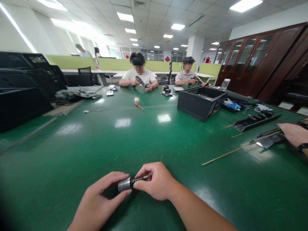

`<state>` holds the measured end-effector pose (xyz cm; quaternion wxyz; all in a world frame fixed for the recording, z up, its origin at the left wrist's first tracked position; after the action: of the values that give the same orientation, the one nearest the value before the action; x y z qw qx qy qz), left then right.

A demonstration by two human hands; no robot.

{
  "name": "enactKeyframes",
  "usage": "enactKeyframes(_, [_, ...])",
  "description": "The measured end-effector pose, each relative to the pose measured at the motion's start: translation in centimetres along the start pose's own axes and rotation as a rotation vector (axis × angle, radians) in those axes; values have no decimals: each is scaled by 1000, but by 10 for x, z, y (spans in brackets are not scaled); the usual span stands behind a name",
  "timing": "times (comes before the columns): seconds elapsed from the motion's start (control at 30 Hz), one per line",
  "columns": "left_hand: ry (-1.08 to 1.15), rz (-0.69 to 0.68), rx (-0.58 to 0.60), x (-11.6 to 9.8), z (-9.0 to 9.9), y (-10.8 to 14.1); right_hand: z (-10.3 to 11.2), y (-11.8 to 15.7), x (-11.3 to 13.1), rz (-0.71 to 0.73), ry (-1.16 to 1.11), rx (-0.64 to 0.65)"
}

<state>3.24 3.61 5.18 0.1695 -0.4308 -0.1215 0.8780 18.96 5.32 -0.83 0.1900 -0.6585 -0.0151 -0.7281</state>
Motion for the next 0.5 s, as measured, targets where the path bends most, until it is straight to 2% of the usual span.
enactKeyframes(0.5, [2, 0, -5, -2, 1, -1, -1, 0, -4, -28, -51, -3])
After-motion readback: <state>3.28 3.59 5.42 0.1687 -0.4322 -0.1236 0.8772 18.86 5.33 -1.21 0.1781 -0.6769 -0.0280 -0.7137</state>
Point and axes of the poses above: each hand's wrist, its own y-axis away from the middle knuckle, its own z-axis out of the back of the hand, x = y × z, the point moved 9 cm from there along -y, towards the middle knuckle, and after that the axes turned 12 degrees about z, right-handed, at the moved point
